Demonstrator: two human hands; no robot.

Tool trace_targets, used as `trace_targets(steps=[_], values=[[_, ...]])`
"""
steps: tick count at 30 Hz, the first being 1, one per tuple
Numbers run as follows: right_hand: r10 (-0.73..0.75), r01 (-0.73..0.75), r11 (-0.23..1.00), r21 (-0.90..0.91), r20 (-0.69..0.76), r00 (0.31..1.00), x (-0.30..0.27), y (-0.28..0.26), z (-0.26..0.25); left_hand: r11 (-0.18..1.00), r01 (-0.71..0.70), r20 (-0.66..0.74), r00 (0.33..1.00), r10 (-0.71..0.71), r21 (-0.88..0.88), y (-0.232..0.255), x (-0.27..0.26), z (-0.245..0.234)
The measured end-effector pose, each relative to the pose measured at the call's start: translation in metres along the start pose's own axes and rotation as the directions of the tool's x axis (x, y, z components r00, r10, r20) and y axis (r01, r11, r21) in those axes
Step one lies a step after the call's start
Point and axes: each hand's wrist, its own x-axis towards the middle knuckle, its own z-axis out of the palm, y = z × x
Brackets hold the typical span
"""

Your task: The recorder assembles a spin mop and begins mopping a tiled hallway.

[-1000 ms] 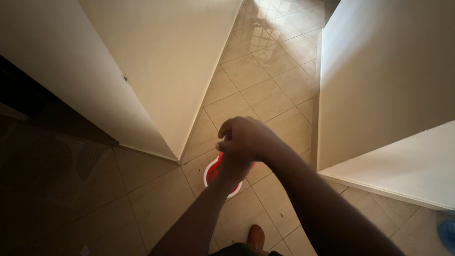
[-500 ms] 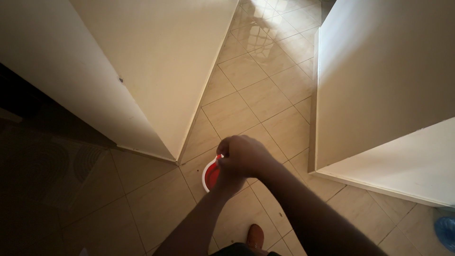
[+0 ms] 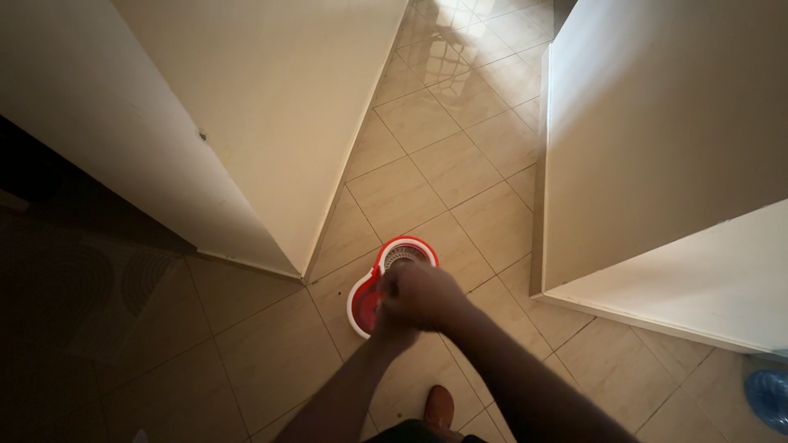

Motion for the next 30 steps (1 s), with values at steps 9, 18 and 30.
trace_targets(steps=[9,18,30], values=[[-0.065,0.071,0.995,0.075,-0.071,0.995,0.014,0.028,0.045,0.142,-0.175,0.169,0.984,0.054,0.974,-0.016,-0.010,-0.047],[-0.122,0.136,0.984,0.118,-0.113,0.986,0.022,0.043,0.076,-0.121,-0.218,0.237,0.955,0.179,0.969,0.003,-0.019,-0.011],[-0.140,0.151,0.988,0.002,-0.370,0.918,-0.023,-0.026,-0.095,-0.643,-0.237,0.508,0.817,0.273,0.728,0.098,0.019,0.186]])
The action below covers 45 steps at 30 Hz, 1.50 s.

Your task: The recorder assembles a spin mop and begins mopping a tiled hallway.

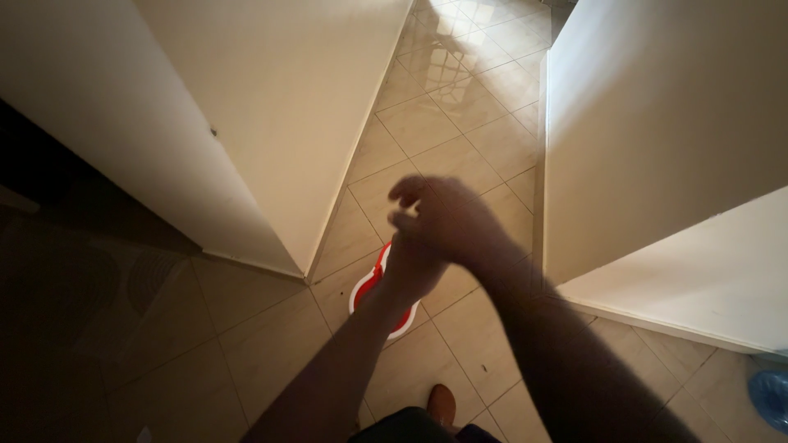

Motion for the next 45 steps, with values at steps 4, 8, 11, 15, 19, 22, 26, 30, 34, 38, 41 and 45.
trace_targets(steps=[4,8,11,15,19,22,26,30,34,38,41,45], values=[[0.037,-0.035,0.999,0.038,-0.058,0.998,-0.005,-0.022,-0.029,0.975,0.131,0.031,0.991,-0.128,-0.178,0.034,0.025,-0.054],[-0.002,0.002,1.000,0.002,-0.064,0.998,-0.004,-0.027,-0.029,0.885,0.226,0.097,0.974,-0.204,-0.407,0.036,0.026,-0.062],[0.012,-0.009,0.997,0.073,-0.037,0.999,-0.004,-0.027,-0.030,0.833,0.188,0.056,0.981,-0.187,-0.520,0.031,0.024,-0.055],[-0.109,0.113,0.972,0.208,-0.030,0.994,-0.003,-0.025,-0.032,0.679,0.178,0.038,0.976,-0.216,-0.713,0.040,0.031,-0.069],[-0.134,0.145,0.947,0.288,-0.057,0.989,-0.005,-0.036,-0.048,0.594,0.086,-0.072,0.969,-0.237,-0.800,0.046,0.041,-0.075],[-0.112,0.136,0.961,0.241,-0.108,0.988,-0.007,-0.045,-0.058,0.692,0.132,-0.049,0.971,-0.235,-0.709,0.055,0.046,-0.097],[-0.122,0.154,0.942,0.298,-0.124,0.985,-0.005,-0.053,-0.072,0.643,0.207,0.019,0.958,-0.286,-0.738,0.068,0.062,-0.126],[-0.127,0.170,0.928,0.330,-0.148,0.981,-0.006,-0.055,-0.078,0.570,0.250,0.109,0.957,-0.269,-0.783,0.074,0.065,-0.149],[-0.139,0.188,0.925,0.330,-0.166,0.976,-0.005,-0.056,-0.083,0.536,0.274,0.130,0.948,-0.290,-0.799,0.087,0.073,-0.172],[-0.173,0.243,0.892,0.382,-0.208,0.963,-0.005,-0.057,-0.086,0.498,0.240,0.110,0.955,-0.276,-0.833,0.087,0.075,-0.174],[-0.184,0.249,0.856,0.452,-0.183,0.966,-0.003,-0.057,-0.087,0.508,0.241,0.115,0.957,-0.267,-0.827,0.085,0.073,-0.172],[-0.145,0.160,0.908,0.388,-0.068,0.987,0.001,-0.055,-0.086,0.560,0.168,0.039,0.971,-0.235,-0.811,0.073,0.073,-0.152]])
